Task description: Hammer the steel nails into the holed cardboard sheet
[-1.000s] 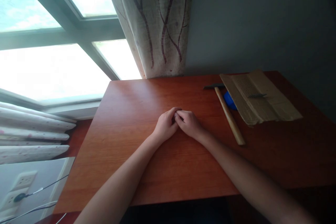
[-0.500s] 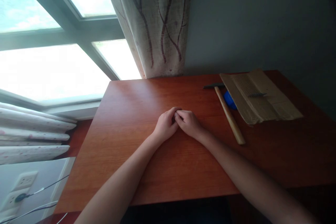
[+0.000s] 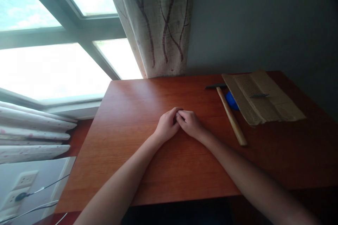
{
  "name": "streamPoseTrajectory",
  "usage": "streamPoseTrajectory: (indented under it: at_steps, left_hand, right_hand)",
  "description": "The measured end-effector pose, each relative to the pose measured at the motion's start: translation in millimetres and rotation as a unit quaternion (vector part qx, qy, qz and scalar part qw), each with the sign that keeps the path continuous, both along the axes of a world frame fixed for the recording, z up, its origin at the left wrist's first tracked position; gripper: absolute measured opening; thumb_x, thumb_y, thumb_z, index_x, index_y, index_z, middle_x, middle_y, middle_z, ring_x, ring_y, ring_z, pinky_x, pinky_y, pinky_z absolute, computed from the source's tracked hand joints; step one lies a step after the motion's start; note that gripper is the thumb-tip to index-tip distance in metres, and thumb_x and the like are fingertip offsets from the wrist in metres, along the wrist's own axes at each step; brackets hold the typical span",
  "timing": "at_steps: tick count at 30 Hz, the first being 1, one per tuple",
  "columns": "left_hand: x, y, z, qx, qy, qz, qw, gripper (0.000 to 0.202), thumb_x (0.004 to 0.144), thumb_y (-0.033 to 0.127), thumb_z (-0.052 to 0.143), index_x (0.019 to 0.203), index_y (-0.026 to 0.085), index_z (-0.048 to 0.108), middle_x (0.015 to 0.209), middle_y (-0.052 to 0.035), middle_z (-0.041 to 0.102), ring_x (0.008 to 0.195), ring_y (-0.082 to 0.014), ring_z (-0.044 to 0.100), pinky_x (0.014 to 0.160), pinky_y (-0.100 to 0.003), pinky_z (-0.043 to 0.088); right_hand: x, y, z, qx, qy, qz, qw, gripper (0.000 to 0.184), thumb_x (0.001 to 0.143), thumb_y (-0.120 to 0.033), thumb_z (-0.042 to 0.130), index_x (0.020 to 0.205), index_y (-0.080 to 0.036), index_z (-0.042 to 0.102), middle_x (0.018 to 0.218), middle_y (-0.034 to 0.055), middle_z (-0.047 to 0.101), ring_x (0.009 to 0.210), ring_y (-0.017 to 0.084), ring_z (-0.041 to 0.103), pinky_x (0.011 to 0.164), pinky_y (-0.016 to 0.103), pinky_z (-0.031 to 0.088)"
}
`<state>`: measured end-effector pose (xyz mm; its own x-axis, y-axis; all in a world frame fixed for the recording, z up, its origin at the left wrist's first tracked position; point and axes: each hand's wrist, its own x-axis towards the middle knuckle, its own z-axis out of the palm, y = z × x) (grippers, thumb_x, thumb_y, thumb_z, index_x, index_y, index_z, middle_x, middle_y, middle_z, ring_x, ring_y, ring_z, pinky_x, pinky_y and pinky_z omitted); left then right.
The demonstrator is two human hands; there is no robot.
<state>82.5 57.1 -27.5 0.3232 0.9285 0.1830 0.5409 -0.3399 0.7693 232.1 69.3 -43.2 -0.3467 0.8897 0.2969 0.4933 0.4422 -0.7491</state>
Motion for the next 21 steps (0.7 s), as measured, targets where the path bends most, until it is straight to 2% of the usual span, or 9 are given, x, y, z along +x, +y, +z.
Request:
streamPoseTrajectory:
  at_steps: [21]
  left_hand:
    - [0.4, 0.0, -1.3, 0.003, -0.004, 0.001, 1.000, 0.039, 0.078, 0.010, 0.053, 0.115, 0.018, 0.063, 0.106, -0.0085, 0.074, 0.095, -0.0222, 0.071, 0.085, -0.031, 0.053]
  right_hand:
    - [-0.1, 0.0, 0.1, 0.002, 0.001, 0.002, 1.000, 0.030, 0.096, -0.024, 0.045, 0.066, -0.022, 0.045, 0.067, 0.0036, 0.063, 0.061, 0.016, 0.056, 0.060, 0.029, 0.035]
